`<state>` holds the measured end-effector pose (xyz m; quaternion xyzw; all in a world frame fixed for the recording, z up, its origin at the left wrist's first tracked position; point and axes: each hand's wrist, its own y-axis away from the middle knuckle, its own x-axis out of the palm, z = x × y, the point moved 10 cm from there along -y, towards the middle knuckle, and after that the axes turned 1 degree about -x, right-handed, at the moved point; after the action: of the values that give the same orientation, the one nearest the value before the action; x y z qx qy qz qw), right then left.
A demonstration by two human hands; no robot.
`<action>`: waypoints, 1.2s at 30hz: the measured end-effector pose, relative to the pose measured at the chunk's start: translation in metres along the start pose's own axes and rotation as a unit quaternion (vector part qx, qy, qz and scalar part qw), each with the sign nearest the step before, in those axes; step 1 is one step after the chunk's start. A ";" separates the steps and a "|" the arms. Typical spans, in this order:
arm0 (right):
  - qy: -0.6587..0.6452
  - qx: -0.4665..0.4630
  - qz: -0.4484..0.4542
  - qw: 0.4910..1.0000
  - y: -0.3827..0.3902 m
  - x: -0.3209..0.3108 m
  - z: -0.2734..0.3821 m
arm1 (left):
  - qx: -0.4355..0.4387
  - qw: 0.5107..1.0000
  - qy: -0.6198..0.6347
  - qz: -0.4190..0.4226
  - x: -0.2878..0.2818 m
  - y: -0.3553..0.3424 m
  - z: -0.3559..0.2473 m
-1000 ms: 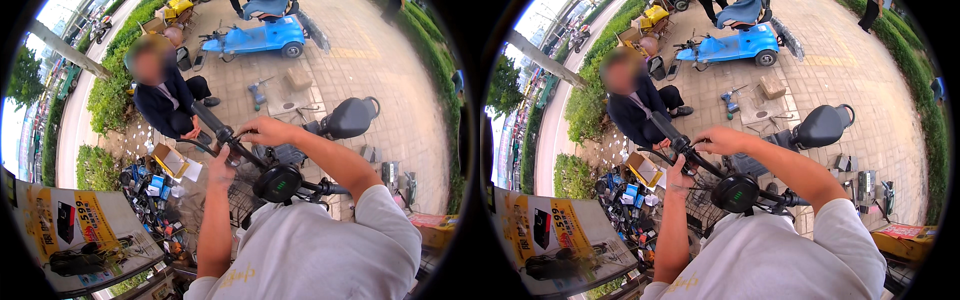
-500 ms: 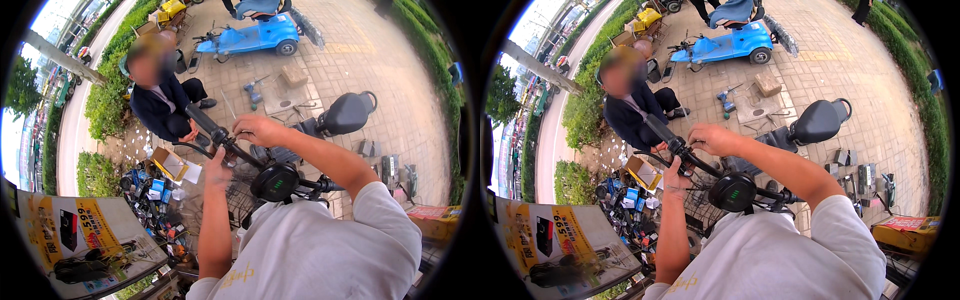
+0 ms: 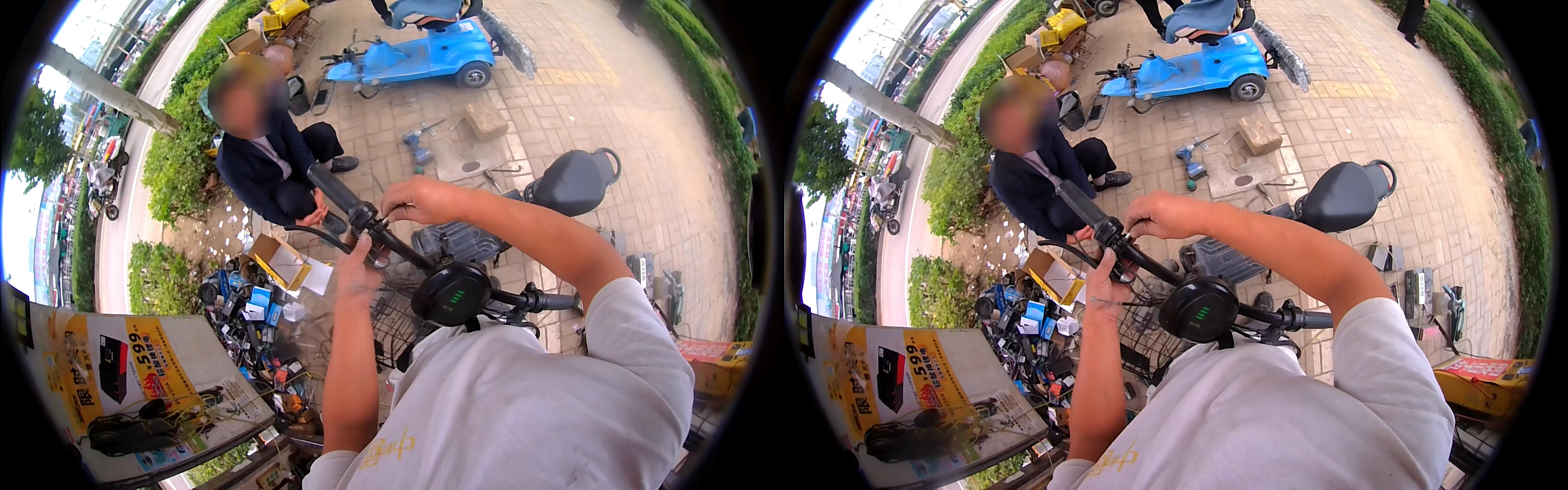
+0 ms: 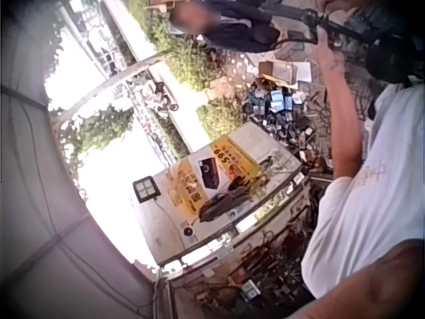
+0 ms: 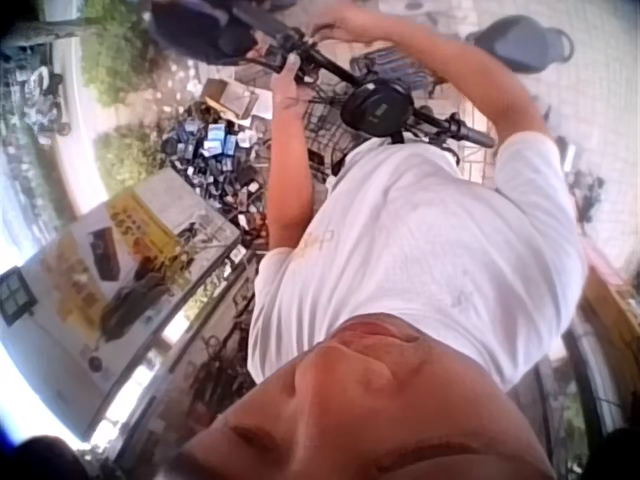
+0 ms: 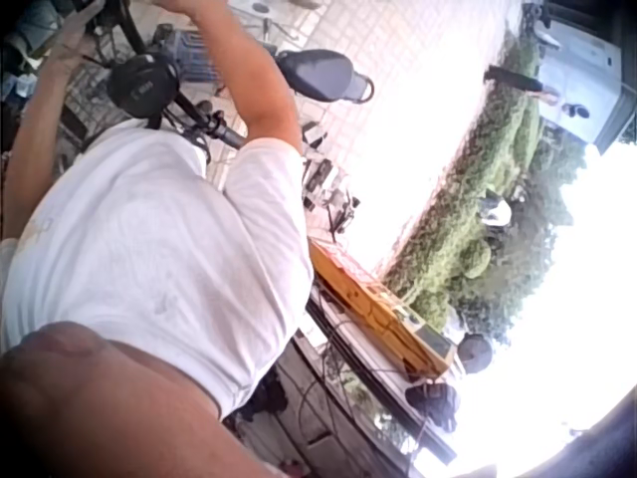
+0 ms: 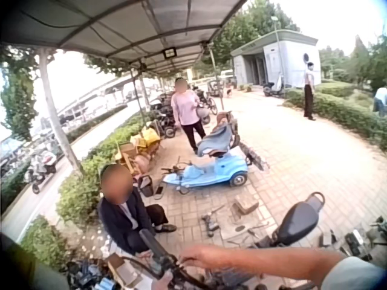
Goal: The person retrieves a tool from a cluttered workbench and walks outside to a parked electric scooter. They use the tool to tighten or adjust components on the scooter's handlebar stem and wiring area while a customer observes.
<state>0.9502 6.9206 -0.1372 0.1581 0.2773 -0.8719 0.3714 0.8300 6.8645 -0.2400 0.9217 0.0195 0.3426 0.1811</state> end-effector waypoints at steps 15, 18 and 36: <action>0.007 -0.003 -0.005 1.000 0.009 0.008 -0.001 | 0.020 1.000 -0.007 -0.001 0.002 0.002 -0.003; -0.004 0.005 -0.058 0.998 0.016 0.013 -0.030 | 0.013 1.000 -0.009 0.004 0.004 0.001 -0.002; 0.115 0.092 -0.028 0.989 0.020 0.014 -0.056 | 0.037 0.999 0.009 0.003 0.007 0.000 -0.008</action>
<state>0.9592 6.9347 -0.1956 0.2832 0.2410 -0.8797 0.2963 0.8302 6.8676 -0.2304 0.9246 0.0312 0.3503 0.1462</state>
